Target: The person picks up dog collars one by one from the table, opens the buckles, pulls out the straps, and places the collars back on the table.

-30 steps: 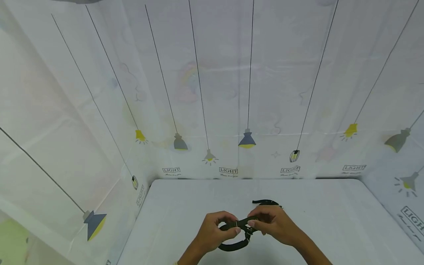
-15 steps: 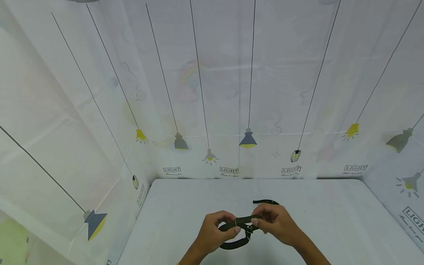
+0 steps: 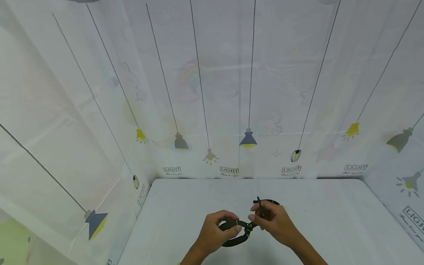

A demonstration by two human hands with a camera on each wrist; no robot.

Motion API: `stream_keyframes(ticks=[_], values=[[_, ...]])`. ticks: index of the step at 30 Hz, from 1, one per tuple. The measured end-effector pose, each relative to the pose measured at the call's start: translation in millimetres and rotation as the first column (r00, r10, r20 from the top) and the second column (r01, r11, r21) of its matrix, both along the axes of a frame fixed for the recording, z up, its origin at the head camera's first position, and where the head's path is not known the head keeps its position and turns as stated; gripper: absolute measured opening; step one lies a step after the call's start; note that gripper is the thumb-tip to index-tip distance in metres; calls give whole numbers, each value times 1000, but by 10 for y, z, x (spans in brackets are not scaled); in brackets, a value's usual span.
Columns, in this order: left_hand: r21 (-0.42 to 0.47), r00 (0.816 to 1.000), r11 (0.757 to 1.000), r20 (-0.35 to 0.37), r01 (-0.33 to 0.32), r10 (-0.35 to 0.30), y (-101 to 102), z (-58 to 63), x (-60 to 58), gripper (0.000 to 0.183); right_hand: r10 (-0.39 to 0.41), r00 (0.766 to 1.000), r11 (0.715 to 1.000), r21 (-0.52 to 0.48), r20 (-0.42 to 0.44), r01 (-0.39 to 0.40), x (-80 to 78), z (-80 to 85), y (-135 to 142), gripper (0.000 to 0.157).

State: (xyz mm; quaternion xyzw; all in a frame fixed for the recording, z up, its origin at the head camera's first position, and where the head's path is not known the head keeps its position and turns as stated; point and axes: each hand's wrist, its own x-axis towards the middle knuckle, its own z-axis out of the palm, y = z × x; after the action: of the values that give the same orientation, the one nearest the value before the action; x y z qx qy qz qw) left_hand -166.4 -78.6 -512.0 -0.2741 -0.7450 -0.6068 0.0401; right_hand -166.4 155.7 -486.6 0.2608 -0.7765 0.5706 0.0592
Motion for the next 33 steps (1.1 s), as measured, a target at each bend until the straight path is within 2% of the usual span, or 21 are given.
stream_keyframes(ticks=[3, 5, 8, 11, 14, 17, 22, 26, 30, 33], values=[[-1, 1000, 1000, -16, -17, 17, -2, 12, -8, 16, -76, 994, 997, 33, 76, 74, -14, 21, -8, 17], [1, 999, 1000, -28, -29, 29, -4, 16, -21, 15, -89, 985, 994, 78, 148, 78, -22, 50, 6, 18], [-1, 999, 999, -30, -45, 45, -10, 19, -37, 15, -28, 967, 994, 112, 254, 0, -40, 73, 34, 24], [3, 999, 999, -19, -48, 48, -15, 21, -37, 15, 54, 936, 993, 84, 348, -88, -48, 75, 47, 29], [26, 999, 999, -3, -43, 43, -15, 21, -30, 16, 86, 910, 994, 27, 407, -106, -48, 69, 43, 31], [51, 999, 998, -1, -43, 43, -17, 21, -28, 16, 82, 898, 996, 1, 431, -92, -44, 74, 38, 31], [46, 998, 997, -21, -66, 67, -26, 16, -42, 15, 96, 896, 995, -28, 434, -93, -58, 80, 29, 31], [41, 998, 997, 22, -63, 62, -34, -6, -72, 16, 110, 889, 994, -45, 444, -101, -70, 68, 28, 32], [-17, 997, 998, 45, -57, 58, -40, -39, -107, 14, 102, 890, 995, -25, 444, -101, -76, 42, 32, 32], [-58, 997, 997, 50, -54, 57, -44, -60, -118, 13, 92, 900, 995, 6, 426, -104, -83, 25, 32, 31]])
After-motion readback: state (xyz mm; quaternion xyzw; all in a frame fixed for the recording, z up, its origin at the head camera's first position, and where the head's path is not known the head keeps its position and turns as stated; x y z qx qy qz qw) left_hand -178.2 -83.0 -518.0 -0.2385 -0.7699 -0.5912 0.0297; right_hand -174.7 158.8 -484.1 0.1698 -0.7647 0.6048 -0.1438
